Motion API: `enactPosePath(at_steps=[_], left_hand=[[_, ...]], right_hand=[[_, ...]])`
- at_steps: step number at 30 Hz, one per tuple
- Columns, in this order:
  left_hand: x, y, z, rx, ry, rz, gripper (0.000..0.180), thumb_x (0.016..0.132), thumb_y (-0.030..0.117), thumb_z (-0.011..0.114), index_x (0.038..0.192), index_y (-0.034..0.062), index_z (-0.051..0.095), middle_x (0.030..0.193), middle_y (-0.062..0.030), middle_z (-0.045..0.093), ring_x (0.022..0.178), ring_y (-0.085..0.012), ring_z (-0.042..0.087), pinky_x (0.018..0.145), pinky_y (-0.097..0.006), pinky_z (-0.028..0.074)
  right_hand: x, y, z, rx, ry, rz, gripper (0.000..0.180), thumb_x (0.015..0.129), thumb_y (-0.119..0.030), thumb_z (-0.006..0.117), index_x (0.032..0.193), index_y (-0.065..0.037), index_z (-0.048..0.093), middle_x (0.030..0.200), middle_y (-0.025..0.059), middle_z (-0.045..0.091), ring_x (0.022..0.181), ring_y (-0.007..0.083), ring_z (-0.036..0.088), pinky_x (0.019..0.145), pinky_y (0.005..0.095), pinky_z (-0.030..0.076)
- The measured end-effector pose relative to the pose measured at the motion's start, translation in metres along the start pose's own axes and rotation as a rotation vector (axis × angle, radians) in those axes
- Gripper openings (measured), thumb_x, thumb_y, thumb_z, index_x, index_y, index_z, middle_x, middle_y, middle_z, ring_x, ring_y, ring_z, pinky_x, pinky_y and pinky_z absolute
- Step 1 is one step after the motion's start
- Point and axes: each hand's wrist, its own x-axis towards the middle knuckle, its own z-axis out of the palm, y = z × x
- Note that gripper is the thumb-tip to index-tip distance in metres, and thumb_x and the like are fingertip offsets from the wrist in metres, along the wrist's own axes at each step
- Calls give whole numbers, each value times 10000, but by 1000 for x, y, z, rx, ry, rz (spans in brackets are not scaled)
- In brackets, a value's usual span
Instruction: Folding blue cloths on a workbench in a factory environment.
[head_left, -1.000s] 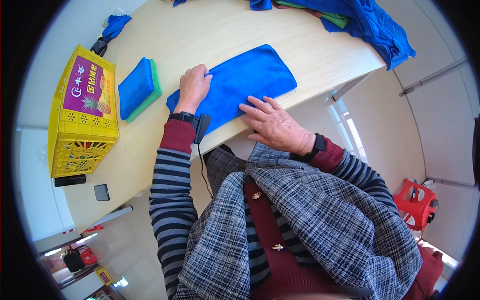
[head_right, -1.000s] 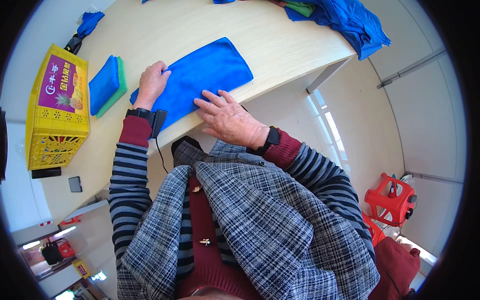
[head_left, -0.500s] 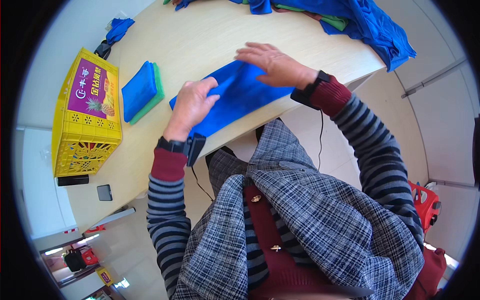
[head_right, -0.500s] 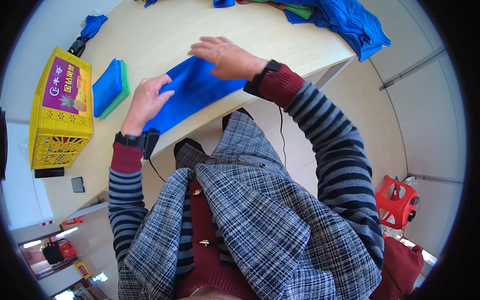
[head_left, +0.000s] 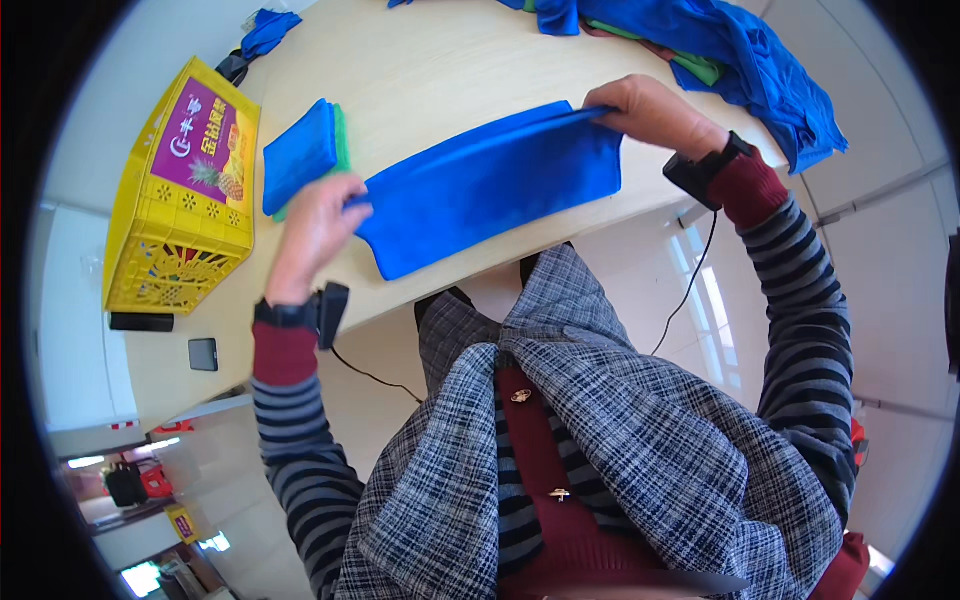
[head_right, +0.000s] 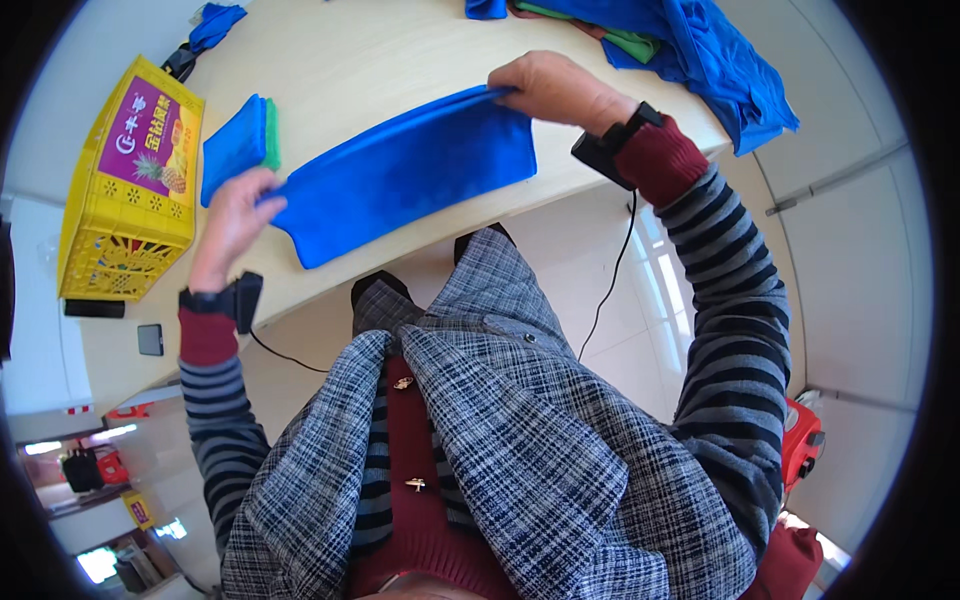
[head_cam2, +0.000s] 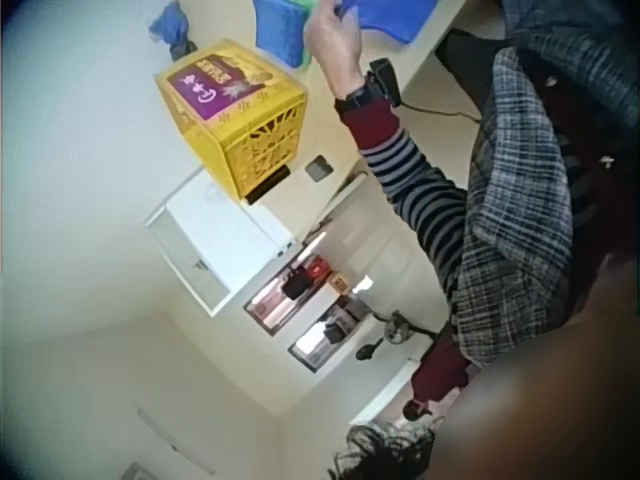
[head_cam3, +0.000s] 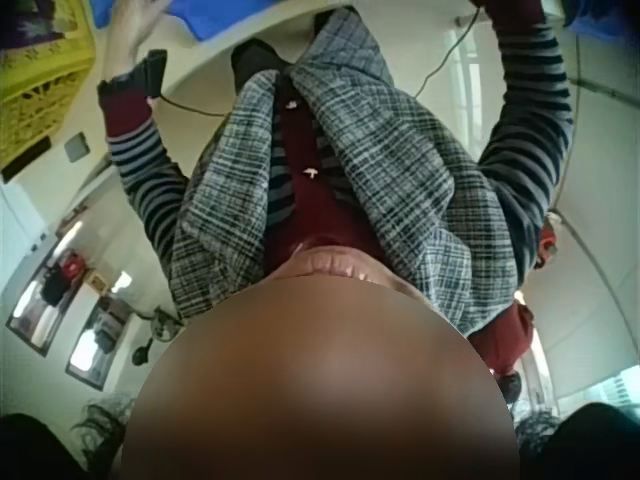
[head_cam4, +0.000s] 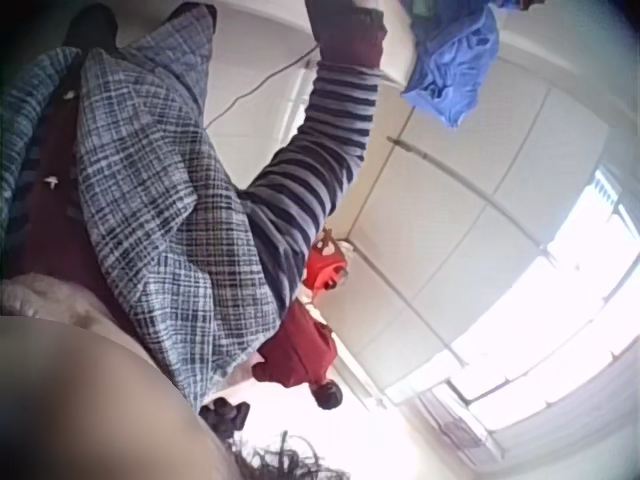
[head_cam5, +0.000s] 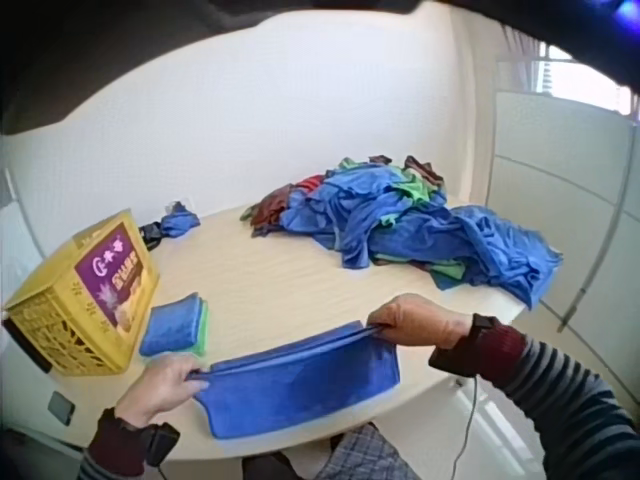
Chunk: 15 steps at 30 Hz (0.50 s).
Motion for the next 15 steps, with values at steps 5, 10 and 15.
enactPosePath(at_steps=[5, 10, 15], left_hand=[[54, 15, -57, 199, 382, 52, 170, 873, 186, 696, 958, 51, 637, 864, -153, 664, 807, -355, 653, 706, -412, 511], [52, 38, -93, 184, 693, 217, 69, 908, 96, 645, 961, 56, 628, 903, -132, 664, 802, -354, 644, 704, -409, 512], [13, 40, -58, 192, 643, 237, 148, 826, -4, 644, 955, 67, 632, 935, -115, 645, 884, -347, 635, 785, -394, 509]], right_hand=[[26, 16, -56, -100, 147, 35, 192, 943, -76, 664, 1129, -53, 706, 983, 167, 710, 857, 299, 695, 834, 321, 566], [33, -25, -114, -80, 563, -30, 249, 936, -9, 590, 1136, -90, 716, 1026, 121, 727, 933, 270, 694, 859, 293, 525], [-10, -34, -79, -188, 474, -173, 295, 852, 30, 686, 1135, -54, 695, 1048, 146, 698, 949, 304, 694, 849, 331, 566]])
